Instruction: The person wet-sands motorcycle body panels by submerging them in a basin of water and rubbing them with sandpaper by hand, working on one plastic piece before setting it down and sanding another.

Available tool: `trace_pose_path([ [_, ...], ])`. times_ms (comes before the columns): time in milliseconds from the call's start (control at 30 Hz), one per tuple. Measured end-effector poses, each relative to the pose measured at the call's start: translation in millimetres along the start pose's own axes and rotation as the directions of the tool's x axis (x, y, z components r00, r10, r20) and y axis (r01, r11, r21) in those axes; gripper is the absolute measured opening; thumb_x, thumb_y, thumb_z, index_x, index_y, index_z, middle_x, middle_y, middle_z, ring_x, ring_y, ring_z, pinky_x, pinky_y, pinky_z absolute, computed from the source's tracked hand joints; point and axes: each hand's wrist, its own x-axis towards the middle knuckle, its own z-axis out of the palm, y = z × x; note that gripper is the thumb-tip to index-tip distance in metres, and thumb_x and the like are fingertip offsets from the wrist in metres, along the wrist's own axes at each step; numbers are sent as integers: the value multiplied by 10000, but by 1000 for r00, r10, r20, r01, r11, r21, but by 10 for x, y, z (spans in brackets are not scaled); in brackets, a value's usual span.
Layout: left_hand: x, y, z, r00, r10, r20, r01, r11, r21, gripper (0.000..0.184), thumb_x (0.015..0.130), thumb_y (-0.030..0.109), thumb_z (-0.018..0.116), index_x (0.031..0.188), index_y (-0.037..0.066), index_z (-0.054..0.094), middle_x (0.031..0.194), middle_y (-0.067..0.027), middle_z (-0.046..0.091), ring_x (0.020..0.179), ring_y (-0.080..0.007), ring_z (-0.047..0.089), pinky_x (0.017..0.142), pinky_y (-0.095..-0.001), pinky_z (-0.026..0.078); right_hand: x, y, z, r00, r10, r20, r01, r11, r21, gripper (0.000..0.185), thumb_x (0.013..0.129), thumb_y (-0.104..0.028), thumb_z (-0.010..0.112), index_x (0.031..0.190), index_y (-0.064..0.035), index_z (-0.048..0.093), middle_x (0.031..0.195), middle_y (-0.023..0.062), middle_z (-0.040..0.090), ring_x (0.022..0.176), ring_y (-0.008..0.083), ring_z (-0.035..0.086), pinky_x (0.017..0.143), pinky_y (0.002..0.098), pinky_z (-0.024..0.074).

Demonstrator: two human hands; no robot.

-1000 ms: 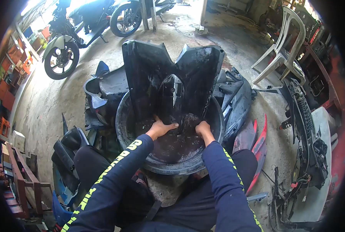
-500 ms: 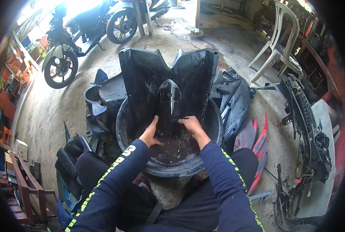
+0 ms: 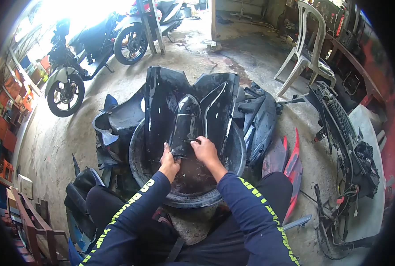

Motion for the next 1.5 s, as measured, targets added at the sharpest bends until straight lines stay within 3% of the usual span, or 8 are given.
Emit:
trace_pose_path([
  [300,-367,459,422,985,33,169,-5,986,-165,398,1020,409,474,1097,32,576,1020,-115,669,868,-261,685,793,-401,589,-277,-623,-172,837,-540,84,531,767,-359,796,707,-38,590,1462,-96,346,1434,419,298,1095,556,549,898,512,513],
  [533,-691,426,629,958,-127,257,216,909,-356,246,1020,289,517,968,52,554,850,-51,603,677,-141,584,589,-244,550,-77,-897,-381,726,-688,17,529,542,-653,533,862,-76,566,1375,-93,423,1412,354,390,1136,558,535,748,517,587],
  [833,-914,539,671,838,-164,520,279,948,-152,222,991,139,559,1084,-55,502,1062,-164,538,930,-232,614,868,-360,578,255,-894,-832,619,-785,24,582,438,-685,497,855,15,499,1322,-134,578,1352,282,519,1091,453,616,917,463,529],
  [967,-1084,634,720,668,-409,621,232,908,349,315,967,209,605,1127,-40,498,1096,-152,580,1002,-271,640,866,-377,576,677,-716,-1219,624,-770,-135,535,547,-644,464,831,44,462,1224,-119,649,1266,236,598,998,374,666,843,434,552],
  [1067,-915,763,729,582,-338,739,-385,686,617,458,964,300,606,1291,2,487,1134,-136,652,995,-243,674,817,-357,562,931,-509,-1538,680,-712,-175,448,592,-670,479,812,53,456,1214,-120,651,1263,204,605,1064,348,639,903,428,527],
  [1167,-901,975,840,662,-212,719,-623,379,684,598,963,310,605,1407,-36,403,1217,-180,615,983,-245,674,833,-337,544,1163,-170,-1687,685,-700,-204,389,588,-709,481,805,53,457,1209,-125,648,1251,160,622,1080,334,631,911,424,521],
  [1300,-617,1291,768,535,-104,838,-838,-194,511,588,890,298,688,1337,-32,495,1133,-169,664,980,-222,677,819,-328,542,1336,-6,-1674,754,-616,-226,309,637,-707,440,819,24,463,1182,-136,652,1212,77,641,1006,324,658,875,429,537],
  [1500,-152,1249,1018,453,48,890,-843,-301,446,537,837,253,714,1273,-16,554,1126,-209,651,978,-311,667,854,-377,533,1675,76,-1451,815,-525,-244,270,718,-641,461,790,35,462,1181,-121,650,1217,72,639,1043,330,639,906,434,518],
])
